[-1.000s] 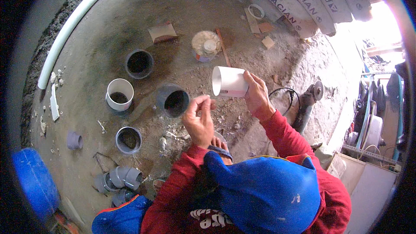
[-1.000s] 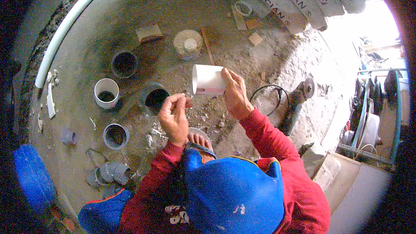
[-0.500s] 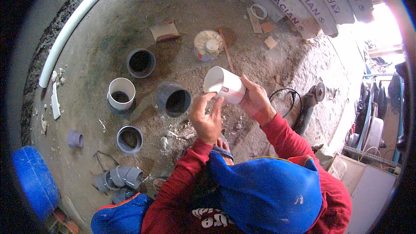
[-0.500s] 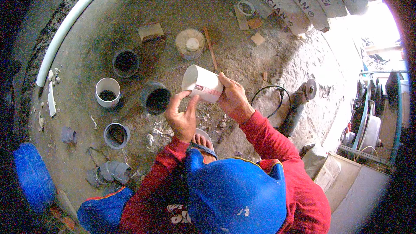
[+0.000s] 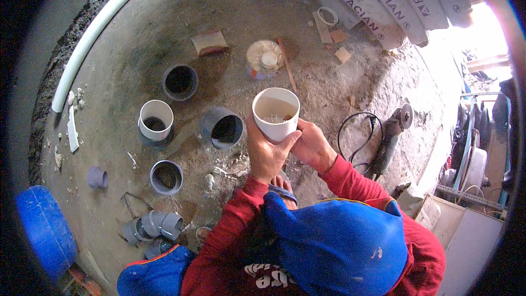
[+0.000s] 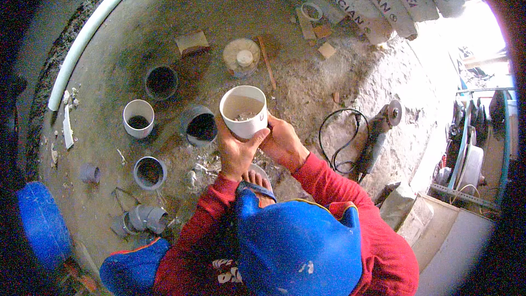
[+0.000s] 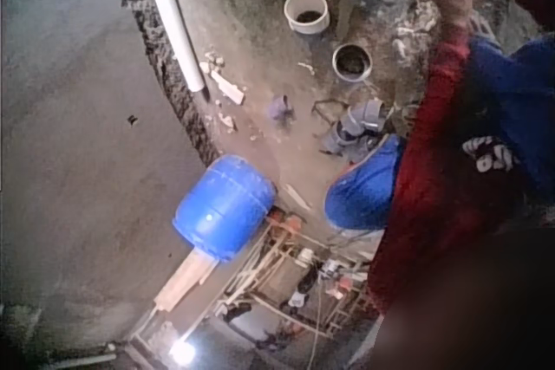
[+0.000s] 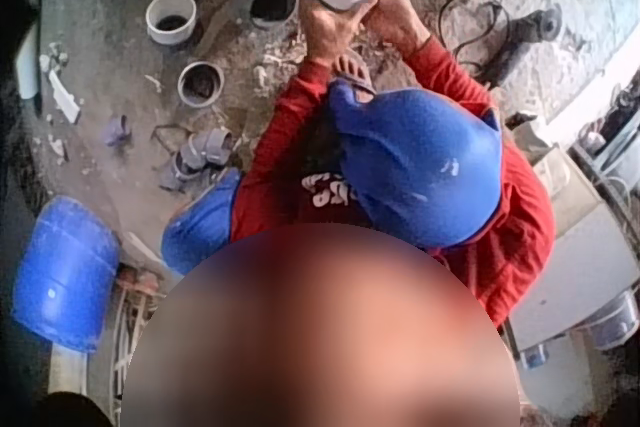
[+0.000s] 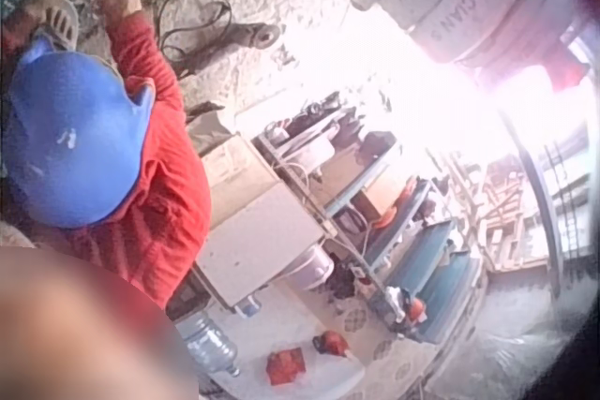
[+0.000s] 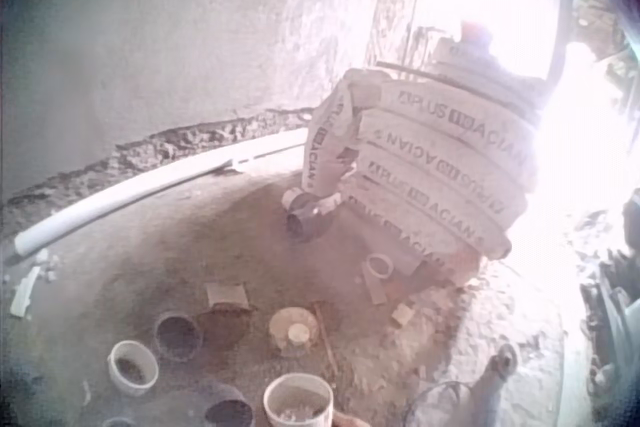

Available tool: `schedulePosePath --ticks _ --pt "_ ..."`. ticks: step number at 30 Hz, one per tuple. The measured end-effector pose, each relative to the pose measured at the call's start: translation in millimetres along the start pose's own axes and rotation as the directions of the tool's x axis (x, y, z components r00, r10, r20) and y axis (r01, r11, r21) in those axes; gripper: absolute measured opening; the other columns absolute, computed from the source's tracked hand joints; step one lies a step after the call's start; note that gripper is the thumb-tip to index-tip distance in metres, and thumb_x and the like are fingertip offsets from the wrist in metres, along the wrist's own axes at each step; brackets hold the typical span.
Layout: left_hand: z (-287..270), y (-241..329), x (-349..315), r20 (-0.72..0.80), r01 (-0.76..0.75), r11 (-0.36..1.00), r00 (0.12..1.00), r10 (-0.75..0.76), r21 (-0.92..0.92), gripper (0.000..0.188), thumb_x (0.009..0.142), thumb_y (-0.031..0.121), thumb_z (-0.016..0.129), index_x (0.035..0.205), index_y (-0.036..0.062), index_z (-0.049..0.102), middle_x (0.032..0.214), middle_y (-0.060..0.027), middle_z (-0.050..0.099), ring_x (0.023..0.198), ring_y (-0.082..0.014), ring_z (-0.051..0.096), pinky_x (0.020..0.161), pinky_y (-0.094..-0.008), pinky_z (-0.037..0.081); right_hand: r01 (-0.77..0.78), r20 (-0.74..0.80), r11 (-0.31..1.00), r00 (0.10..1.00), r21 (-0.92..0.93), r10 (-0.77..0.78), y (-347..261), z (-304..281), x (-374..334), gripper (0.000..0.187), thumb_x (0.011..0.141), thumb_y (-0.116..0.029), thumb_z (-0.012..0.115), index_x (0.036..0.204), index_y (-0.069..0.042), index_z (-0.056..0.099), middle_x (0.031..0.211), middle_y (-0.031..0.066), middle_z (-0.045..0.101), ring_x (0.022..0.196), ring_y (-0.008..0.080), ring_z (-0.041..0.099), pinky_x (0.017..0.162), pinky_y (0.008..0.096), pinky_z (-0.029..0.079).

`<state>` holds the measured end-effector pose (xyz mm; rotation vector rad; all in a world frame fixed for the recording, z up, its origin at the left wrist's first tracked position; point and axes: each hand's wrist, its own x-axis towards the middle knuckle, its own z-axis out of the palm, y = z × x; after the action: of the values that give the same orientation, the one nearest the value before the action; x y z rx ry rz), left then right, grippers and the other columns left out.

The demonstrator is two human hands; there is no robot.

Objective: The person applies adhesive to the rim of a white PVC pipe using a brush, then inserts it into a gray PVC fitting. The person repeats this process with additional pipe sections and fittings, assembling multiple pipe segments on the floor.

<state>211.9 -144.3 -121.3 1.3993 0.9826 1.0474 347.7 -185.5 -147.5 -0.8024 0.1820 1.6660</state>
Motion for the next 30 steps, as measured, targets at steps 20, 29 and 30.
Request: schedulePosePath --ticks 20,29,30 --pt "-19.4 20.8 16.4 0.143 0.052 0.999 0.988 -0.05 -0.011 0.08 0.072 0.018 0.091 0.138 0.0005 0.049 0.121 -0.0164 0.063 0.109 -0.0266 0.065 0.092 -0.0396 0.054 0.593 0.576 -0.052 0.751 -0.803 -0.323 -66.1 78.3 -32.9 0.022 0.092 -0.022 0.076 0.088 -0.001 0.075 0.087 0.0098 0.07 0.081 0.0207 0.067 0.073 0.035 0.052" --pt "-28.0 32.4 21.0 0.223 0.158 0.978 0.967 -0.125 -0.138 0.07 0.078 0.017 0.088 0.135 0.0016 0.051 0.119 -0.0133 0.067 0.105 -0.0205 0.067 0.088 -0.0346 0.056 0.539 0.244 0.268 0.697 -0.798 -0.674 -67.6 61.4 -28.9 0.031 0.107 -0.023 0.059 0.088 -0.001 0.069 0.093 0.0024 0.067 0.085 0.0104 0.058 0.077 0.0307 0.048" --pt "-28.1 32.4 20.2 0.223 0.106 0.987 0.972 -0.077 -0.118 0.069 0.078 0.016 0.088 0.135 0.0015 0.051 0.12 -0.0132 0.067 0.105 -0.0202 0.067 0.088 -0.0344 0.056 0.428 0.212 0.19 0.728 -0.884 -0.652 -71.0 59.9 -30.7 0.03 0.107 -0.021 0.058 0.088 -0.001 0.068 0.097 0.0038 0.067 0.089 0.0116 0.059 0.08 0.0328 0.049"
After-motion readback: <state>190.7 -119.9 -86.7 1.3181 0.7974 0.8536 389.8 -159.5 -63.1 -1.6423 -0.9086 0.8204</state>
